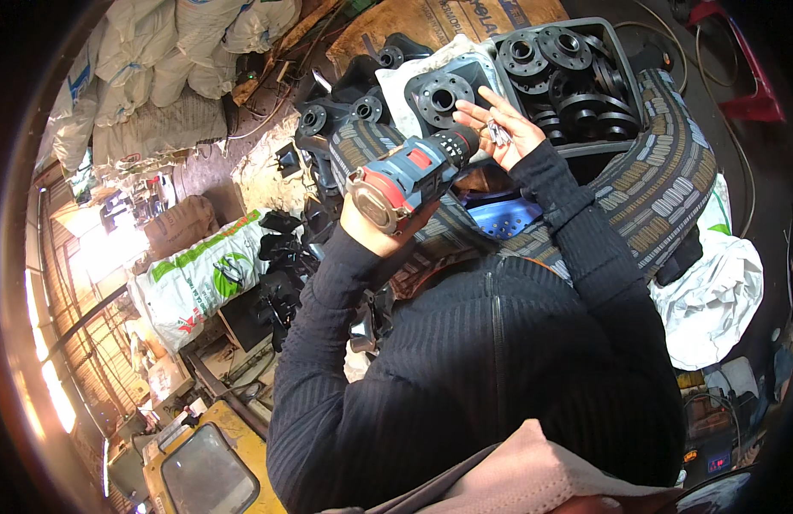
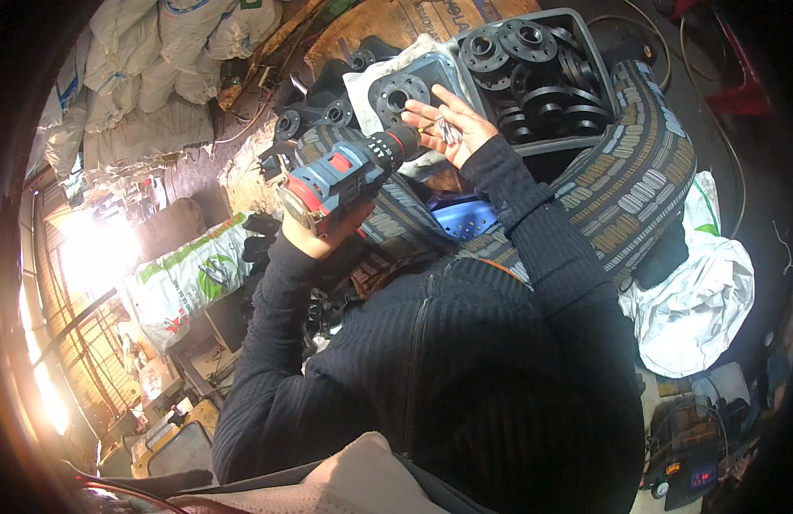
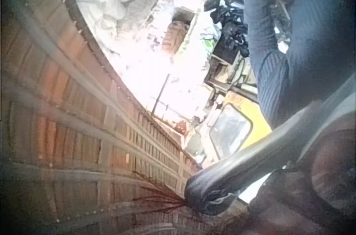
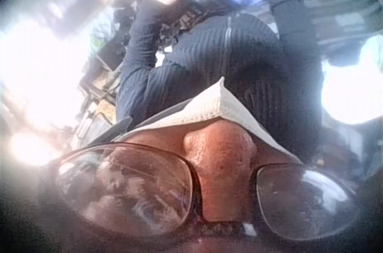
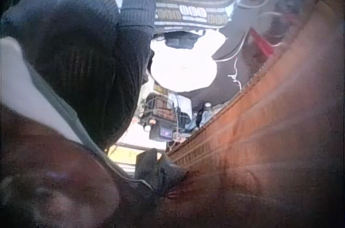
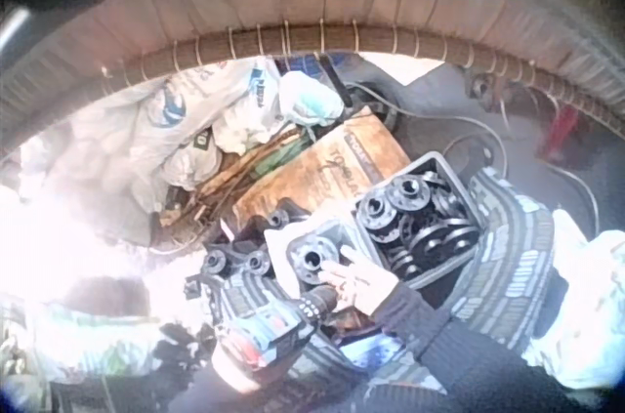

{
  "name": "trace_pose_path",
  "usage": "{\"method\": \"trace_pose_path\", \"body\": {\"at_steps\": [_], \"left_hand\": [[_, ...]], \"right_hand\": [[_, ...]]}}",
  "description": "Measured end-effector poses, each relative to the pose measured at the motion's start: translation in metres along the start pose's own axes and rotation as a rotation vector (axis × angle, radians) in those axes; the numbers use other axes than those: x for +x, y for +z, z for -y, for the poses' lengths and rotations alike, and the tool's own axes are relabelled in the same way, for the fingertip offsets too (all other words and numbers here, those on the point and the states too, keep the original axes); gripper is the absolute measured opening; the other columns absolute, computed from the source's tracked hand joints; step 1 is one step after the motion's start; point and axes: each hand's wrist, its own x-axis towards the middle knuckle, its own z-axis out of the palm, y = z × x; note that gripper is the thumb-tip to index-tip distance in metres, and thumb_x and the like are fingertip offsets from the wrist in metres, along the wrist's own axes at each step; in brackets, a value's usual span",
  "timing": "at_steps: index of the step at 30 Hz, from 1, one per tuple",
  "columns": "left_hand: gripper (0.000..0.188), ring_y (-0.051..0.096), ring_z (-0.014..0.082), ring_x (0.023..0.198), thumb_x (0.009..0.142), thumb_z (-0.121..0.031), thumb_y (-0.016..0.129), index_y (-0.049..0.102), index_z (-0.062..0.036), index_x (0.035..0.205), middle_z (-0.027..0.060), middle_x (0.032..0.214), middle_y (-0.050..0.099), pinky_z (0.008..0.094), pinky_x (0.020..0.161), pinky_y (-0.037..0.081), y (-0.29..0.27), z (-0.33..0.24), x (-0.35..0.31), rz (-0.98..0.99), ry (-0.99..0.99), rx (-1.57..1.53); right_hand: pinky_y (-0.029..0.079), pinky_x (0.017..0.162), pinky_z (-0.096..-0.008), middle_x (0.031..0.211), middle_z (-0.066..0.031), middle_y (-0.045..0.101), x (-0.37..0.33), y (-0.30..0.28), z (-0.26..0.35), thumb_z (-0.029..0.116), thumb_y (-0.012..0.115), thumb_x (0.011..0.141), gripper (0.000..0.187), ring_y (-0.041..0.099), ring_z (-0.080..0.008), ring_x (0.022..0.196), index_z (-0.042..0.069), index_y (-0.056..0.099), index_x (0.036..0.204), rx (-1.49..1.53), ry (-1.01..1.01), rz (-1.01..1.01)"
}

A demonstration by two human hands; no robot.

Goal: The person uses a cordless drill to bore holes into several black metal parts placed on a workbench. They handle each part individually, position it, drill, then set it aside and pick up the next one. The workspace is cluttered with similar parts and tools.

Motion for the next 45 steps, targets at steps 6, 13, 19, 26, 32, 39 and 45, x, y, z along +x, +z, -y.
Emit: {"method": "trace_pose_path", "body": {"at_steps": [6, 13, 19, 26, 32, 39, 45], "left_hand": [[0.038, 0.061, 0.0256, 0.090, 0.072, -0.019, 0.069, 0.058, -0.0048, 0.106, 0.0098, 0.097, 0.062, 0.0349, 0.079, 0.048, -0.002, 0.004, -0.011, -0.033, -0.067, 0.039], [0.034, 0.060, 0.0250, 0.092, 0.074, -0.020, 0.069, 0.060, -0.0081, 0.104, 0.0080, 0.100, 0.062, 0.0354, 0.082, 0.047, -0.009, 0.002, -0.007, -0.037, 0.002, 0.121], [0.033, 0.060, 0.0239, 0.093, 0.074, -0.020, 0.069, 0.061, -0.0091, 0.105, 0.0073, 0.099, 0.063, 0.0356, 0.082, 0.047, -0.009, 0.011, -0.010, -0.036, -0.142, -0.101], [0.033, 0.061, 0.0229, 0.089, 0.074, -0.019, 0.070, 0.061, -0.0076, 0.104, 0.0075, 0.098, 0.063, 0.0336, 0.079, 0.048, -0.013, 0.007, -0.010, -0.004, -0.301, -0.224], [0.033, 0.061, 0.0229, 0.089, 0.073, -0.016, 0.070, 0.060, -0.0071, 0.103, 0.0082, 0.097, 0.063, 0.0337, 0.079, 0.048, -0.015, 0.011, -0.012, 0.018, -0.286, -0.187], [0.036, 0.061, 0.0233, 0.089, 0.072, -0.015, 0.071, 0.059, -0.0063, 0.105, 0.0088, 0.097, 0.063, 0.0336, 0.079, 0.048, -0.018, 0.015, -0.012, 0.038, -0.024, 0.029], [0.037, 0.060, 0.0268, 0.086, 0.069, -0.014, 0.072, 0.060, -0.0061, 0.102, 0.0093, 0.094, 0.062, 0.0355, 0.077, 0.048, -0.019, 0.019, -0.008, 0.020, -0.016, 0.060]], "right_hand": [[0.056, 0.068, -0.0253, 0.123, -0.0153, 0.050, -0.003, 0.006, -0.007, 0.019, 0.043, 0.094, 0.041, 0.060, -0.0172, 0.097, 0.006, 0.035, 0.132, -0.092, 0.077, -0.051], [0.032, 0.038, -0.0159, 0.067, 0.0016, 0.051, 0.003, -0.009, -0.008, 0.028, 0.052, 0.091, 0.027, 0.042, -0.0019, 0.046, 0.003, 0.056, 0.100, -0.257, 0.096, -0.255], [0.026, 0.037, -0.0157, 0.059, 0.0052, 0.032, 0.002, 0.006, -0.005, 0.031, 0.048, 0.093, 0.037, 0.027, -0.0020, 0.045, -0.003, 0.055, 0.106, -0.229, 0.238, -0.166], [0.024, 0.035, -0.0141, 0.060, 0.0047, 0.032, 0.008, -0.001, -0.008, 0.024, 0.046, 0.094, 0.033, 0.027, -0.0017, 0.047, -0.002, 0.052, 0.113, 0.024, 0.298, 0.023], [0.023, 0.034, -0.0137, 0.057, 0.0066, 0.031, 0.006, 0.006, -0.010, 0.021, 0.049, 0.093, 0.038, 0.027, -0.0002, 0.046, 0.000, 0.043, 0.124, -0.002, 0.293, 0.056], [0.021, 0.033, -0.0149, 0.053, 0.0068, 0.027, 0.010, 0.010, -0.010, 0.020, 0.044, 0.094, 0.036, 0.024, -0.0008, 0.041, 0.005, 0.041, 0.127, -0.113, 0.371, 0.038], [0.018, 0.033, -0.0165, 0.053, 0.0068, 0.025, 0.011, 0.014, -0.015, 0.033, 0.045, 0.094, 0.040, 0.022, -0.0011, 0.040, 0.008, 0.045, 0.126, -0.152, 0.478, -0.158]]}}
